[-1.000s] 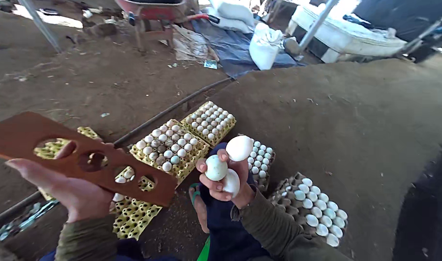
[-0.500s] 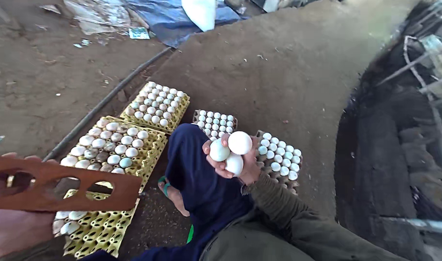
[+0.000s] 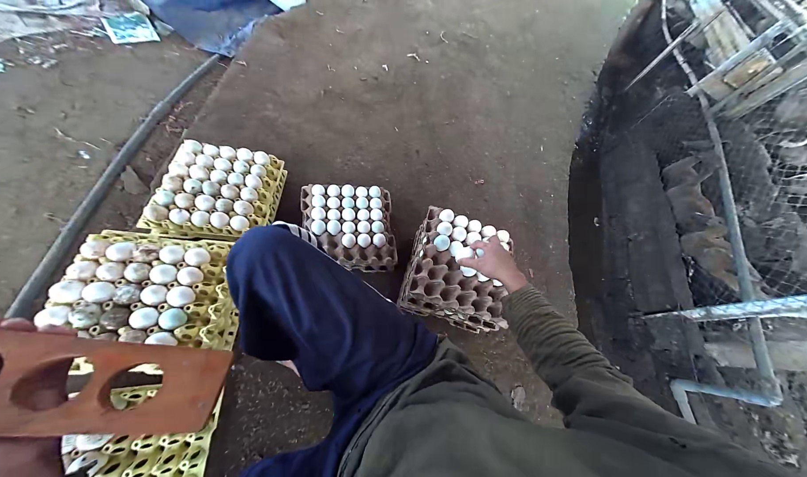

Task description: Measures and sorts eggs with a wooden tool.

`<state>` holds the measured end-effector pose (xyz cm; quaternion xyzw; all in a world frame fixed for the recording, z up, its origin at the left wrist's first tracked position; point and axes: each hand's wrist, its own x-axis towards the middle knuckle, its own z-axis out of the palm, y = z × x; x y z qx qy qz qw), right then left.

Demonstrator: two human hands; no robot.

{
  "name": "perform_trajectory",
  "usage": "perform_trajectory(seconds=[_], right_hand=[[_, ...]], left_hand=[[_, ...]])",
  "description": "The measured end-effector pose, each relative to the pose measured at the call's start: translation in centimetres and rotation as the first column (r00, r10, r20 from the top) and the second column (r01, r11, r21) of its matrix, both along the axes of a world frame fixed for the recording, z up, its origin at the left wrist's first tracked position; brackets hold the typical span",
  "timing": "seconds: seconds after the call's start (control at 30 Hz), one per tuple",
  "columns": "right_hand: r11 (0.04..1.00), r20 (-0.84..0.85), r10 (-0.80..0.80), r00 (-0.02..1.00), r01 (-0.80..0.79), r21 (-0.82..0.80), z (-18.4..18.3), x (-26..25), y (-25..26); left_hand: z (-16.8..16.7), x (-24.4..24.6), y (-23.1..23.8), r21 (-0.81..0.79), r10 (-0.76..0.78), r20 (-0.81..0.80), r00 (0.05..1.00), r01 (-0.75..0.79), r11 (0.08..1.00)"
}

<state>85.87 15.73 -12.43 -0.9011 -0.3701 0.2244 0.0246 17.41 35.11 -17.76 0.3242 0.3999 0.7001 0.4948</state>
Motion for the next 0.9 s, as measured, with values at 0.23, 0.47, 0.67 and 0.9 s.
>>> perform_trajectory(seconds=[0.23, 0.47, 0.67, 0.9], right_hand=[[0.979, 0.050, 0.031, 0.998, -0.021, -0.202, -2.7, -1.4, 1.3], [0.929, -0.272, 0.171, 0.947, -0.063, 0.365, 6.0, -5.0, 3.1], [0.456, -0.295, 0.800, 0.522, -0.209, 0.865, 14.6, -22.2, 7.7], [0.148, -0.084, 0.984, 0.156, -0.463, 0.874, 14.5, -37.7, 12.1]], left_hand=[[4.5, 3.1, -2.6, 0.131, -0.375, 0.173, 0.911, 0.356, 0.925], [11.9, 8.7, -6.9, -0.095, -0.250, 0.207, 0.946, 0.274, 0.957], [13.0, 13.3, -8.8, -0.260, -0.033, 0.353, 0.935, 0.131, 0.957], [13.7, 12.9, -10.5, -0.261, -0.032, 0.389, 0.921, 0.143, 0.955]])
